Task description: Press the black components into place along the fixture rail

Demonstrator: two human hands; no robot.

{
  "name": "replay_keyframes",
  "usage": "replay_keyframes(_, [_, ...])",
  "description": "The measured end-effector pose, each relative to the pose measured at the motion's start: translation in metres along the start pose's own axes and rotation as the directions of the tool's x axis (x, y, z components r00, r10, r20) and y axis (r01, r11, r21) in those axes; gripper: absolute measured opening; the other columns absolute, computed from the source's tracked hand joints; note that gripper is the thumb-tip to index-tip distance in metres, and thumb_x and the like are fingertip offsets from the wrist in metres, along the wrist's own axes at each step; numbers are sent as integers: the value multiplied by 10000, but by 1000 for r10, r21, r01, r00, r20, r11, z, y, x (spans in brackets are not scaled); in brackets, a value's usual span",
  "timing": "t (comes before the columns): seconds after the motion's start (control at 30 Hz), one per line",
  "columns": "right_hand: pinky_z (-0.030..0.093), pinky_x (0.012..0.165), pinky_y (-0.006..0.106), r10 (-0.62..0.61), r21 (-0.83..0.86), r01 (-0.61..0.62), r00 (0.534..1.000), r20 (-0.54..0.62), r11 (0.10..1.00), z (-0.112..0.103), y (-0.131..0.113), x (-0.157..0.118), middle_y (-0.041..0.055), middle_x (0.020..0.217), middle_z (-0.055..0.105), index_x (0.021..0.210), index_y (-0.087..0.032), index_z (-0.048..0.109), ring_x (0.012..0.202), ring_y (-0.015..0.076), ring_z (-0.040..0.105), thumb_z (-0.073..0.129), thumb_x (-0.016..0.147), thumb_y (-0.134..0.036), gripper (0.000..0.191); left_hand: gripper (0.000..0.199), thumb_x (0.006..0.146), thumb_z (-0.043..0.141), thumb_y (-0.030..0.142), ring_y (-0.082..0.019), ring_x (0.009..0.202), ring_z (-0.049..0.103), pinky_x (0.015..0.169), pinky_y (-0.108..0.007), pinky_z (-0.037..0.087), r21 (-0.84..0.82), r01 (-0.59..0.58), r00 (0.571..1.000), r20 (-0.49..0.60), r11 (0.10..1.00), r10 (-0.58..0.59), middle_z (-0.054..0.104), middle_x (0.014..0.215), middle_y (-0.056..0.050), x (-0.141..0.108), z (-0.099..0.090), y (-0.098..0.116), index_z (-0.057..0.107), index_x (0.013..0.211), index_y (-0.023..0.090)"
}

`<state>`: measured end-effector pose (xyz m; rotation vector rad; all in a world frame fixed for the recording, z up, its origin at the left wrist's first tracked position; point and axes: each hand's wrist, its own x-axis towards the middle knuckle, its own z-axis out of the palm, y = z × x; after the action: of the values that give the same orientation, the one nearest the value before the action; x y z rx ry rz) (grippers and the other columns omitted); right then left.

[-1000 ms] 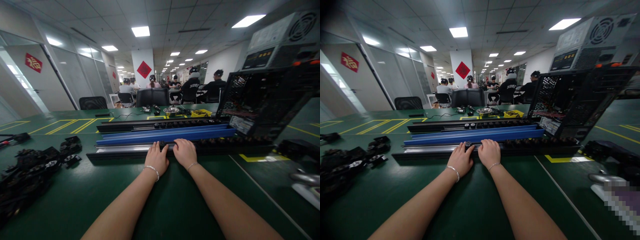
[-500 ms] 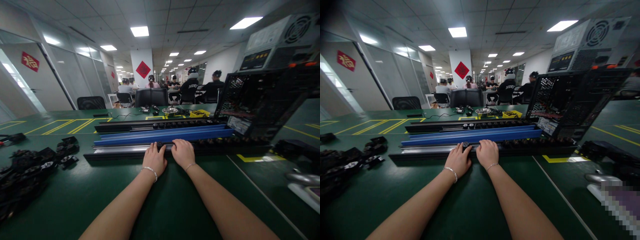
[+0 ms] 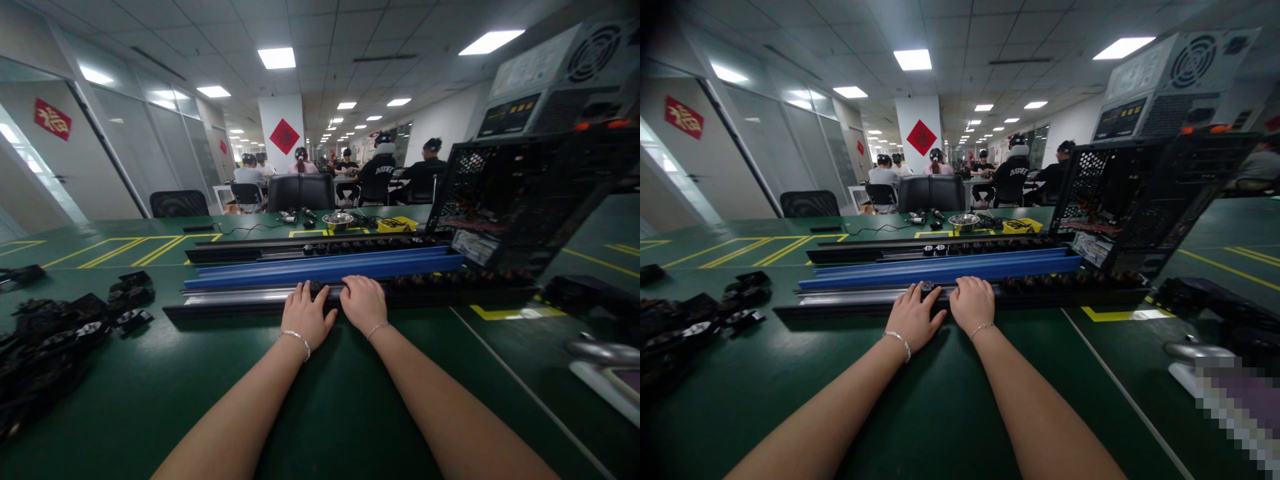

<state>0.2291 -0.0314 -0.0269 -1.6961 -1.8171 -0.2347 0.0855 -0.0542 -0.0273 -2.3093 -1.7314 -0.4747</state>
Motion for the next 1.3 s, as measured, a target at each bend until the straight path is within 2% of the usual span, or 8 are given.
replay_keyframes(0.37, [273,967,329,-2,-19,2,1000,-1,1000,0,0,-1,30,1099,635,1017,-196,629,1064,183,511,396,803,-230,318,488,842,351,503,-303,1250,349,1001,-434,253,36,40,999,-17,999,-40,464,1323,-117,0,-6,0,467,1263,285])
replay_keyframes(0.57, [278,961,330,-3,-18,3,1000,1,1000,0,0,0,35,1097,635,1019,-195,628,1071,180,505,398,806,-231,315,450,849,343,479,-289,1205,404,987,-422,263,72,100,995,-36,992,-97,528,1249,-98,0,-8,-3,504,1229,298])
replay_keyframes(1.0, [283,955,334,-7,-21,7,1000,9,1000,-1,0,0,47,1092,635,1024,-197,629,1064,180,507,403,804,-224,317,443,863,292,491,-269,1146,443,973,-427,265,56,153,986,57,987,-156,582,1164,-75,3,-22,-7,571,1152,306])
replay_keyframes(1.3, [274,962,335,-1,2,1,1000,-2,1000,-1,0,-1,33,1083,640,1013,-197,630,1067,184,508,397,808,-236,313,462,864,270,504,-286,1149,443,968,-454,264,68,161,984,68,985,-166,576,1169,-97,3,-24,-7,580,1139,300])
